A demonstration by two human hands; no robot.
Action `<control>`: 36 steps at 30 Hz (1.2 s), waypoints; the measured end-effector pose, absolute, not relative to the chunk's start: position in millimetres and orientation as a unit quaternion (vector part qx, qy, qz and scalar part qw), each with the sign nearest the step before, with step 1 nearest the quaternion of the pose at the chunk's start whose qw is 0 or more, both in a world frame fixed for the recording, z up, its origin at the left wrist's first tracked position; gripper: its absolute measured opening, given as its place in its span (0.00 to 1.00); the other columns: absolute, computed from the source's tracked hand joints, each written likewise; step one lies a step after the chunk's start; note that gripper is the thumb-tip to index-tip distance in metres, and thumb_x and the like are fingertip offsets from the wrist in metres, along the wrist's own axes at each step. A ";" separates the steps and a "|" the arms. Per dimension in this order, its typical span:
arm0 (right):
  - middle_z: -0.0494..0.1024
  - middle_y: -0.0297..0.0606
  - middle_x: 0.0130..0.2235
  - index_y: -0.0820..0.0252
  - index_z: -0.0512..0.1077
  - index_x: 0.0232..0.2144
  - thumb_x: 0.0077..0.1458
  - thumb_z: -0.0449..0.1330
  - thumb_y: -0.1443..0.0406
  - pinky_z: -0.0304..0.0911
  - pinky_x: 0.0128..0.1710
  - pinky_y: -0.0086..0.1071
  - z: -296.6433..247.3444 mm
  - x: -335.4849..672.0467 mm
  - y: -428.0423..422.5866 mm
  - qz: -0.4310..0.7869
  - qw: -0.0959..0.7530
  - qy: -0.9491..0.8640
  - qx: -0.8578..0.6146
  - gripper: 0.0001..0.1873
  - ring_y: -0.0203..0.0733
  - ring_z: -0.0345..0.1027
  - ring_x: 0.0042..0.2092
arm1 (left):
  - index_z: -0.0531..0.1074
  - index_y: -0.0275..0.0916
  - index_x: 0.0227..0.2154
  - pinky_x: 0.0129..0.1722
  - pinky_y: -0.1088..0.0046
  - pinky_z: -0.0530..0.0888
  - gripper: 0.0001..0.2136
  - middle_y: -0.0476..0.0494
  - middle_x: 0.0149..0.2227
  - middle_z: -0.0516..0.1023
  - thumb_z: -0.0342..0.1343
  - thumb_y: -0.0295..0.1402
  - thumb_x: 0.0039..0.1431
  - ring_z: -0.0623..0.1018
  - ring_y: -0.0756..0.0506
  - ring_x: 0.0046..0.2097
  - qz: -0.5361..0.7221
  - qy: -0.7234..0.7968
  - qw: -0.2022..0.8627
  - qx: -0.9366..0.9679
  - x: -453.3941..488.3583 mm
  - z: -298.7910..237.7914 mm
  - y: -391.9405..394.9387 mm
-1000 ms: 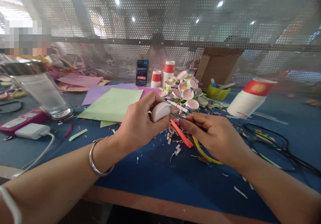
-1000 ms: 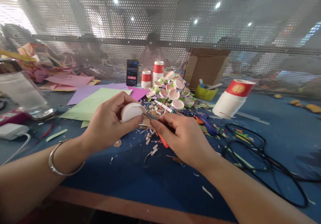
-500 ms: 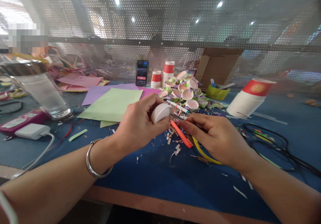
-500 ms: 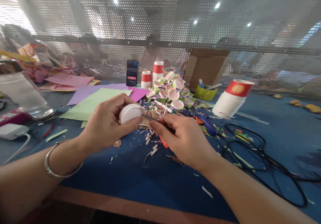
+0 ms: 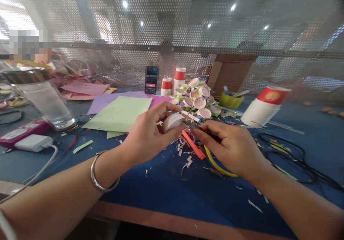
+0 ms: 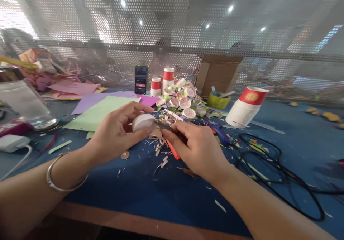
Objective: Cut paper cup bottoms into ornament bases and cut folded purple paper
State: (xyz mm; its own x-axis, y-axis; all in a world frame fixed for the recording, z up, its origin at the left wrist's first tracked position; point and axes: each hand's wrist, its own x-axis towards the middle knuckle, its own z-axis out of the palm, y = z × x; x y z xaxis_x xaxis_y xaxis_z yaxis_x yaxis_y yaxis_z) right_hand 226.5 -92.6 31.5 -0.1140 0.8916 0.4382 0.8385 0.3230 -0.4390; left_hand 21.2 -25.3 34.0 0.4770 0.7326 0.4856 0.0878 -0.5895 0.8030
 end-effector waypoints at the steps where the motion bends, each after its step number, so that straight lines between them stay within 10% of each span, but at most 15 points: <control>1: 0.65 0.30 0.19 0.57 0.68 0.24 0.65 0.54 0.51 0.50 0.23 0.30 31.2 226.9 -92.7 0.018 0.326 -0.748 -0.578 0.22 0.33 0.56 0.21 | 0.72 0.38 0.46 0.26 0.76 0.72 0.16 0.47 0.33 0.79 0.64 0.34 0.56 0.75 0.50 0.29 0.431 0.254 0.416 0.760 21.1 35.0 -24.2; 10: 0.65 0.29 0.18 0.58 0.66 0.25 0.66 0.54 0.52 0.48 0.22 0.30 26.3 229.5 -94.2 -0.126 0.306 -0.775 -0.538 0.22 0.32 0.58 0.19 | 0.78 0.41 0.40 0.33 0.73 0.81 0.12 0.38 0.44 0.80 0.57 0.44 0.64 0.81 0.43 0.44 0.193 0.208 0.626 0.726 2.1 51.4 -4.1; 20: 0.63 0.28 0.18 0.59 0.68 0.27 0.66 0.56 0.53 0.49 0.23 0.31 28.5 226.9 -98.9 -0.045 0.323 -0.781 -0.532 0.19 0.31 0.53 0.20 | 0.70 0.42 0.48 0.39 0.75 0.77 0.21 0.43 0.44 0.77 0.65 0.21 0.52 0.79 0.48 0.43 0.225 0.176 0.593 0.753 -1.7 40.4 11.3; 36: 0.67 0.33 0.24 0.58 0.70 0.24 0.63 0.54 0.46 0.50 0.25 0.32 35.3 226.8 -92.3 0.240 0.336 -0.728 -0.547 0.25 0.35 0.58 0.27 | 0.67 0.36 0.49 0.43 0.73 0.78 0.21 0.42 0.47 0.73 0.64 0.23 0.52 0.76 0.48 0.46 0.334 0.175 0.421 0.825 14.6 29.2 0.9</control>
